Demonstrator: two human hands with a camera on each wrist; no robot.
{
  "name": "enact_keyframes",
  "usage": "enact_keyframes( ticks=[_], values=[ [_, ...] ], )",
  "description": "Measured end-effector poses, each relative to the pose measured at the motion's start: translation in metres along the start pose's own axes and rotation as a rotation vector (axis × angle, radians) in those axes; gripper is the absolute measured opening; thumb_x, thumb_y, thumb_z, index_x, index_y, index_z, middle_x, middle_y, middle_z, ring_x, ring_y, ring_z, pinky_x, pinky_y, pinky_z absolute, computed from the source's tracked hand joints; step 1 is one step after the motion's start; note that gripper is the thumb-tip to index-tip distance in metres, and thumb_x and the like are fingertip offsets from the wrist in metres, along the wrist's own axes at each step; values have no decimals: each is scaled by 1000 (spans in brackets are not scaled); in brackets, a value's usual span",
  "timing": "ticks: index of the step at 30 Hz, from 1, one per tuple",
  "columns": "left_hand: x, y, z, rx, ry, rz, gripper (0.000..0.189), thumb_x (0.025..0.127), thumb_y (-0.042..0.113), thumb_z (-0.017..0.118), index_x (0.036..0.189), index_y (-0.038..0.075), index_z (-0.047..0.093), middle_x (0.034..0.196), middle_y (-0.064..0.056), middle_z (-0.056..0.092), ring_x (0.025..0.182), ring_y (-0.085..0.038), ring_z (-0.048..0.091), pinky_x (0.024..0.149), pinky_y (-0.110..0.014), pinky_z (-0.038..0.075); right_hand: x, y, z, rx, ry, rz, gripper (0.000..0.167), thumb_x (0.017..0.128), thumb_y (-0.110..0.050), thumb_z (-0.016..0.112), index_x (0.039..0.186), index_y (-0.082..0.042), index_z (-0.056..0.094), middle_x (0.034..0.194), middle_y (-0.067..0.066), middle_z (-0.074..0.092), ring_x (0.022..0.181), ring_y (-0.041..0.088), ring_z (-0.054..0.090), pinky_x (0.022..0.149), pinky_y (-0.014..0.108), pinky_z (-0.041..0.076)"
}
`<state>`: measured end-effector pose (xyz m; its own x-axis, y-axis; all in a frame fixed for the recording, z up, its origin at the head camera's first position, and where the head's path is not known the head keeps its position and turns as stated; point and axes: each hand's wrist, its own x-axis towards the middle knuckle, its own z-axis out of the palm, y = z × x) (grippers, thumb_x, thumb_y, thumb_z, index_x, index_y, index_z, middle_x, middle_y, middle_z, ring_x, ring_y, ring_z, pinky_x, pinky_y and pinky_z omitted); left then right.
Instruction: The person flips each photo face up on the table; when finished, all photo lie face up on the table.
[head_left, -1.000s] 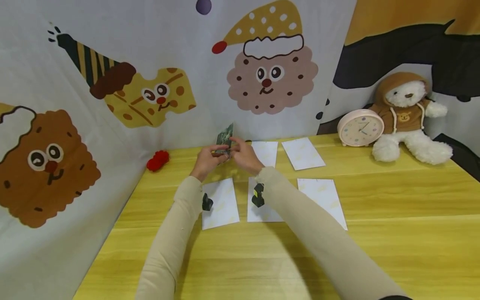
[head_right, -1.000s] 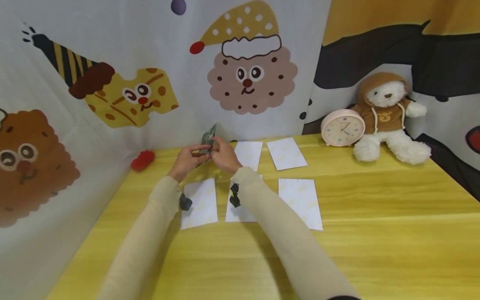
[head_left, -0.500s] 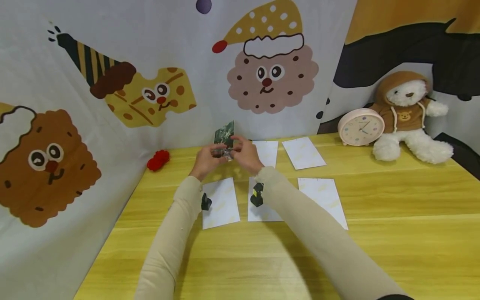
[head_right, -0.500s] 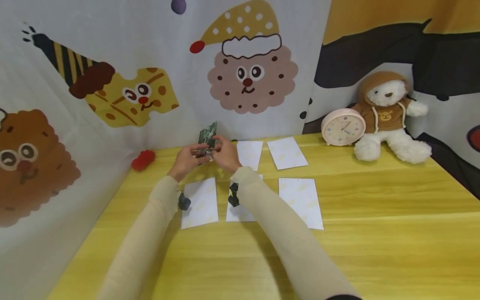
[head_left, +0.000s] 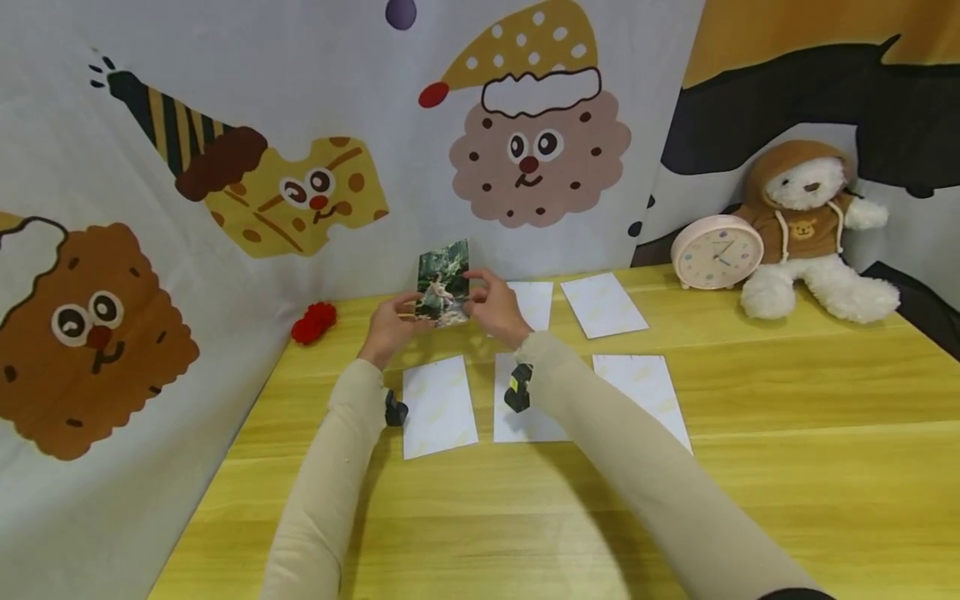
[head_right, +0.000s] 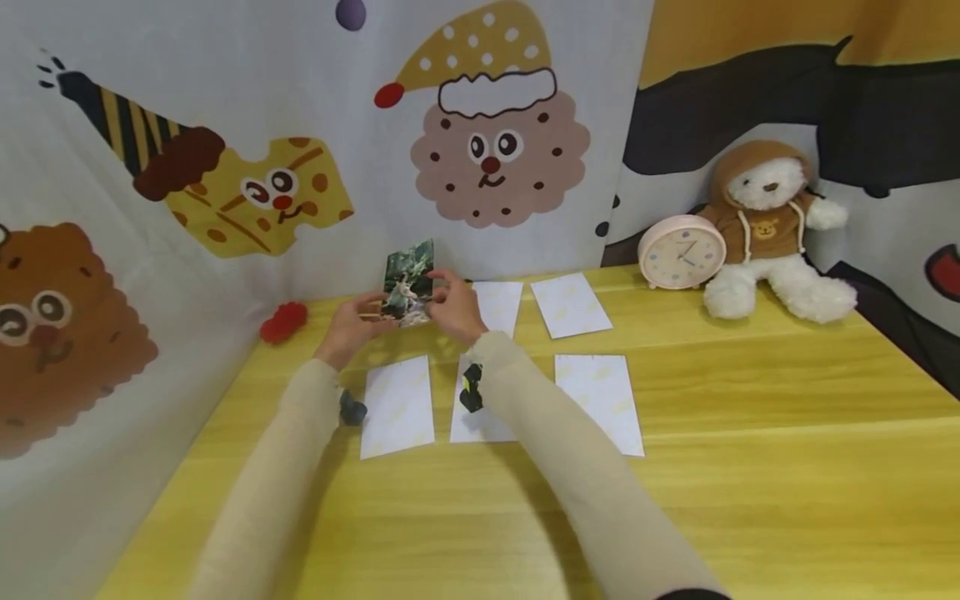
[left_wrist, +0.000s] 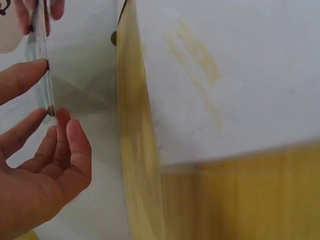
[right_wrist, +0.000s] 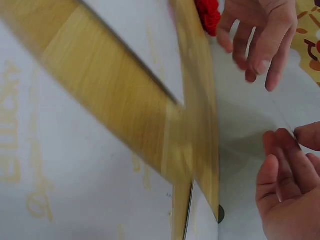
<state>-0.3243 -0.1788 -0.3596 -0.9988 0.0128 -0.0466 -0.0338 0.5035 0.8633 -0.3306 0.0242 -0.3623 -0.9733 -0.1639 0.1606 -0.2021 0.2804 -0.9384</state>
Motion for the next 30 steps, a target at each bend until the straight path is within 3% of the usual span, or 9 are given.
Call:
enact_keyframes(
  ticks=[8, 11, 14, 18, 22, 30],
  values=[
    [2, -4, -1, 83, 6, -24, 62, 88, 11, 76, 145, 14, 53, 137, -18, 54, 120, -33, 55, 100, -47, 52, 2, 4, 2, -313, -132, 51, 64, 91, -5, 66, 150, -12, 44, 89, 8, 59, 67, 18, 51, 65, 31, 44],
    [3, -4, -1, 122, -14, -40, 61, 89, 12, 76, 146, 13, 53, 135, -18, 54, 120, -33, 53, 99, -48, 52, 5, 5, 4, -448, -223, 38, 67, 90, -9, 66, 152, -8, 41, 114, 17, 67, 94, 27, 65, 80, 37, 52],
    [5, -6, 0, 169, -42, -49, 63, 89, 12, 76, 147, 11, 51, 136, -19, 54, 119, -34, 53, 100, -49, 51, 9, 8, 7, -532, -291, 25, 68, 91, -10, 64, 154, -6, 37, 148, 17, 53, 129, 30, 57, 97, 39, 50],
    [10, -10, -1, 239, -74, -60, 66, 88, 13, 77, 148, 9, 50, 137, -22, 55, 120, -35, 55, 99, -48, 51, 13, 9, 12, -606, -339, 33, 67, 93, -11, 63, 154, -4, 36, 151, 17, 51, 130, 30, 57, 92, 38, 49],
    [15, -11, -2, 352, -94, -77, 66, 87, 18, 79, 146, 8, 52, 133, -21, 60, 118, -34, 59, 94, -45, 53, 15, 9, 18, -682, -359, 37, 63, 95, -10, 61, 153, -4, 38, 152, 17, 50, 135, 30, 54, 97, 39, 51],
    [21, -12, -1, 522, -118, -46, 59, 86, 20, 79, 140, 6, 57, 127, -20, 67, 106, -30, 65, 91, -43, 55, 18, 17, 28, -823, -327, 23, 58, 93, -8, 60, 149, -7, 47, 145, 16, 57, 129, 32, 58, 99, 43, 54]
  ],
)
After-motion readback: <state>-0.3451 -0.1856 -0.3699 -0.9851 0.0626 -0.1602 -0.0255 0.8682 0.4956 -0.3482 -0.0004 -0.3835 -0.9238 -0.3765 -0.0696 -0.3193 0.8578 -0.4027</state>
